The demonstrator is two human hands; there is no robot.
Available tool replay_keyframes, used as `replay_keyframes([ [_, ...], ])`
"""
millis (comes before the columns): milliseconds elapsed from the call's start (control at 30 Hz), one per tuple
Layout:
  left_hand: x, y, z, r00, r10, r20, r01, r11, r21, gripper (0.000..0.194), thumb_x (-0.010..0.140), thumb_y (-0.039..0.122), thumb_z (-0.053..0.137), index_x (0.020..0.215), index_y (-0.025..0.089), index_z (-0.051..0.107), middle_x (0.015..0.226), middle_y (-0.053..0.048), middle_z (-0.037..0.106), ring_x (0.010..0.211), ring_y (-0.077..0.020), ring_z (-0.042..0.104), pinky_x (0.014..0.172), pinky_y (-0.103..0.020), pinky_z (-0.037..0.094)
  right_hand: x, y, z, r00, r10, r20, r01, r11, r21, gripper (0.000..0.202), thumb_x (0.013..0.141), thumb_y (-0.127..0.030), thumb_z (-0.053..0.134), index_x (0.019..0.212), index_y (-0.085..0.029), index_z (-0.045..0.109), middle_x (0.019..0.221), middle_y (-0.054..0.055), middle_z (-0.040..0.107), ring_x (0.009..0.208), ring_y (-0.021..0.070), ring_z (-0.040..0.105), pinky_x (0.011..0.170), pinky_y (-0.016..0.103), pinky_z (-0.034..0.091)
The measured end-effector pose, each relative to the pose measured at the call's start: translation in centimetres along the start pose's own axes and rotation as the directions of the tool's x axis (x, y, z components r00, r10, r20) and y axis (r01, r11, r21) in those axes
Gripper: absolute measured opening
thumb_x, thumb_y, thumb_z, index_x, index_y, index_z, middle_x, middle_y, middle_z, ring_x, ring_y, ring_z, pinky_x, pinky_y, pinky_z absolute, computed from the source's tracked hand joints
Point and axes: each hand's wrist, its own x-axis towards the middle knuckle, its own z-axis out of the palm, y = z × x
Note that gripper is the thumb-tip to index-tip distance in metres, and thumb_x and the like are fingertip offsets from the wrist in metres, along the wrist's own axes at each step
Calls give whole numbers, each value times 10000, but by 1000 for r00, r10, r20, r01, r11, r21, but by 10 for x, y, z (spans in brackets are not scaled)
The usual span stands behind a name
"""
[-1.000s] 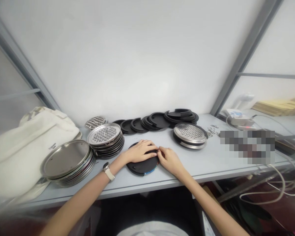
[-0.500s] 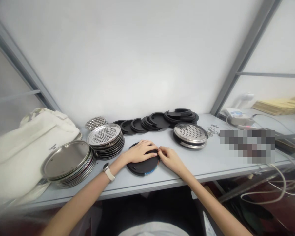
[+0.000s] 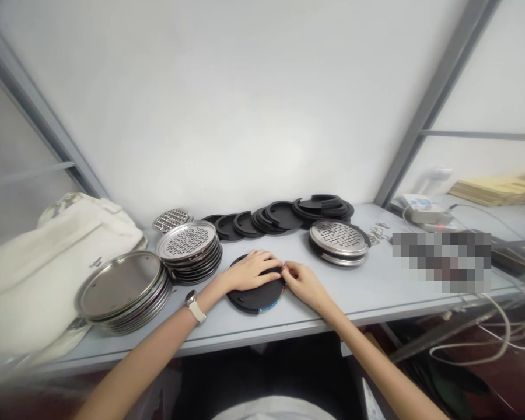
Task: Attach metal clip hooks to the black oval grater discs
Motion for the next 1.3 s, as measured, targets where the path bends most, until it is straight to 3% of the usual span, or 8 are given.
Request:
replay_keyframes([
  [500, 0, 1, 2, 999, -15, -36, 17, 998, 56, 331, 998, 433, 327, 1205, 238, 497, 1130, -61, 551, 1090, -221, 499, 959, -370, 358, 1, 7, 2, 1000, -18, -25, 19, 999, 44, 306, 898, -383, 377, 656, -202, 425, 569, -47, 386, 555, 120, 389, 528, 242, 302],
  [633, 0, 5, -1, 999, -24, -46, 27, 998, 59, 337, 992, 435, 348, 1211, 207, 464, 1162, -75, 555, 1107, -230, 502, 970, -376, 355, 1, 5, 2, 996, -28, -81, 29, 999, 15, 311, 906, -388, 370, 652, -211, 398, 553, -51, 375, 534, 121, 387, 520, 242, 301],
  [900, -1, 8, -2, 998, -18, -56, 21, 997, 69, 317, 973, 431, 400, 1139, 172, 475, 1111, -86, 575, 1062, -232, 518, 960, -376, 367, -2, -1, 3, 997, -58, -59, 49, 988, -147, 276, 933, -345, 343, 706, -216, 430, 596, -13, 525, 565, 155, 501, 556, 259, 337],
  [1133, -1, 6, 1, 999, -2, -51, 7, 995, 96, 324, 986, 413, 368, 1192, 186, 473, 1132, -82, 567, 1068, -231, 513, 954, -378, 362, -2, -7, 0, 995, -101, -16, 98, 988, -121, 285, 941, -334, 326, 854, -207, 566, 799, 68, 677, 721, 213, 606, 668, 301, 413],
  [1300, -1, 3, 3, 1000, 6, -25, -3, 995, 95, 336, 998, 398, 334, 1248, 213, 462, 1175, -80, 555, 1106, -230, 497, 965, -386, 352, -3, -6, -1, 997, -80, 2, 80, 991, -103, 284, 929, -327, 335, 781, -200, 542, 666, 30, 636, 614, 190, 574, 597, 291, 389],
])
